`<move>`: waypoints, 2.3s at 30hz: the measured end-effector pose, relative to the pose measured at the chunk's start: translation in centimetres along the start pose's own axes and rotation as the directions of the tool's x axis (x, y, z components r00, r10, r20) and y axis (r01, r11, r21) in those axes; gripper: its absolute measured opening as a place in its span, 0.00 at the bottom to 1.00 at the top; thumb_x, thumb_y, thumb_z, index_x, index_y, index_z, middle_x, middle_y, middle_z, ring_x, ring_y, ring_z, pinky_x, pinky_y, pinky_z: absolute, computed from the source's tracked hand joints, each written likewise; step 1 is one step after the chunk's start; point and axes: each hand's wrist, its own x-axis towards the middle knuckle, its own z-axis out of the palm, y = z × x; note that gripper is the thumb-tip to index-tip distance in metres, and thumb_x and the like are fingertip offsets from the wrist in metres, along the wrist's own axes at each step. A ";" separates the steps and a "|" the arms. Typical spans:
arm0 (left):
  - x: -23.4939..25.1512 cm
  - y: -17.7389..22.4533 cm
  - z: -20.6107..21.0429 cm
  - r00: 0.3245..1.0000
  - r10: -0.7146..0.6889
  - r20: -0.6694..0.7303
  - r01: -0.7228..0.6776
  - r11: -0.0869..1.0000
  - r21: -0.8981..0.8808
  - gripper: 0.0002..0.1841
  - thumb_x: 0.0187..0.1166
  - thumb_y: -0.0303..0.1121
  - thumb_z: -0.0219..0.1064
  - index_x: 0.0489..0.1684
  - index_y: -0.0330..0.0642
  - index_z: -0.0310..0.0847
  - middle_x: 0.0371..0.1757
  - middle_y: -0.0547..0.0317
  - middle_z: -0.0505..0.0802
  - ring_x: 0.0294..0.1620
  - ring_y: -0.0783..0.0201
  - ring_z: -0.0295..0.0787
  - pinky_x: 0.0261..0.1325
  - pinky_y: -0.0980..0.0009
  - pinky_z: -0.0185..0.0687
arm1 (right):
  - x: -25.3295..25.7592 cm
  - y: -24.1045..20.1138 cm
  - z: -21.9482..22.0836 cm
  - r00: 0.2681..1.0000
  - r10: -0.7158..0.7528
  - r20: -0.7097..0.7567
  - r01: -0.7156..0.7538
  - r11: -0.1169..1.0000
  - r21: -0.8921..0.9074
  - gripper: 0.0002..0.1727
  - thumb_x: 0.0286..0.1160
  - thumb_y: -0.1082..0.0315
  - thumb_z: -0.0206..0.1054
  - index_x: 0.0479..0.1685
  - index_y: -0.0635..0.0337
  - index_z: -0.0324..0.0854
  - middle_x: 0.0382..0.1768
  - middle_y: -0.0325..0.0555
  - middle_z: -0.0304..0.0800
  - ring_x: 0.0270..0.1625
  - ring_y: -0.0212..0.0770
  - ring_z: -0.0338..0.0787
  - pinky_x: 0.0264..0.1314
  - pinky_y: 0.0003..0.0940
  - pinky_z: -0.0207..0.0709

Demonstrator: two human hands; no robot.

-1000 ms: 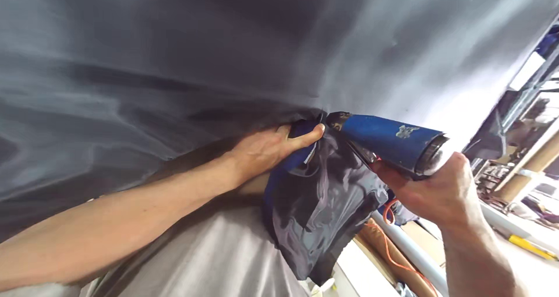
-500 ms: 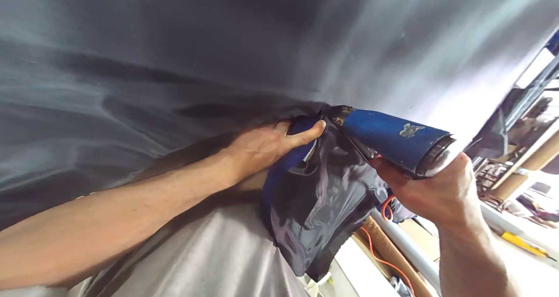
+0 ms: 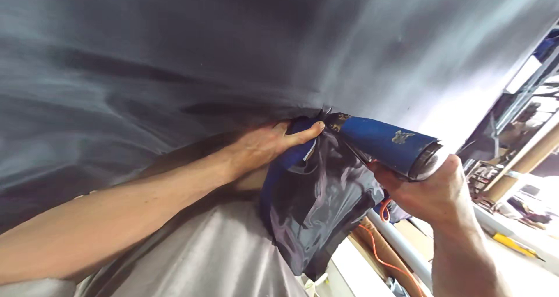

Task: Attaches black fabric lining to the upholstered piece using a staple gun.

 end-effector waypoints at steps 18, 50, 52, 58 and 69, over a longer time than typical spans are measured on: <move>0.4 -2.3 1.6 0.983 0.144 -0.117 -0.157 0.981 -0.116 0.47 0.72 0.30 0.72 0.96 0.61 0.51 0.64 0.47 0.89 0.57 0.51 0.92 0.59 0.54 0.88 | -0.6 0.3 0.9 0.998 -0.062 0.009 0.061 0.997 0.036 0.17 0.60 0.50 0.73 0.41 0.51 0.90 0.31 0.34 0.93 0.37 0.19 0.90 0.39 0.25 0.81; -6.6 9.0 3.8 0.868 -0.465 -0.174 0.355 0.826 -0.437 0.19 0.86 0.39 0.56 0.35 0.38 0.91 0.80 0.43 0.77 0.79 0.59 0.75 0.77 0.63 0.74 | -15.4 11.1 9.8 0.794 0.403 -0.455 -0.397 0.911 0.113 0.34 0.80 0.56 0.63 0.89 0.50 0.69 0.62 0.72 0.86 0.61 0.73 0.87 0.58 0.74 0.74; -6.6 9.2 3.9 0.864 -0.476 -0.165 0.366 0.818 -0.443 0.19 0.87 0.38 0.56 0.34 0.38 0.91 0.80 0.44 0.77 0.79 0.61 0.75 0.76 0.66 0.76 | -12.6 12.1 8.9 0.785 0.437 -0.440 -0.446 0.891 0.088 0.36 0.80 0.55 0.61 0.92 0.42 0.63 0.64 0.73 0.84 0.64 0.77 0.84 0.57 0.79 0.72; -7.0 9.6 3.4 0.861 -0.503 -0.072 0.416 0.779 -0.469 0.20 0.90 0.35 0.52 0.35 0.38 0.90 0.86 0.49 0.71 0.84 0.63 0.69 0.79 0.63 0.74 | -5.9 14.5 7.4 0.794 0.401 -0.457 -0.398 0.911 0.108 0.36 0.81 0.56 0.61 0.92 0.41 0.62 0.69 0.71 0.81 0.69 0.75 0.81 0.60 0.78 0.72; -8.2 8.0 1.4 0.796 0.510 0.327 -0.606 0.674 0.424 0.30 0.77 0.33 0.57 0.84 0.58 0.74 0.90 0.58 0.73 0.96 0.51 0.53 0.93 0.34 0.35 | -5.8 13.8 9.7 0.784 0.439 -0.439 -0.408 0.897 0.168 0.36 0.77 0.56 0.63 0.90 0.41 0.67 0.70 0.63 0.83 0.75 0.65 0.79 0.73 0.66 0.71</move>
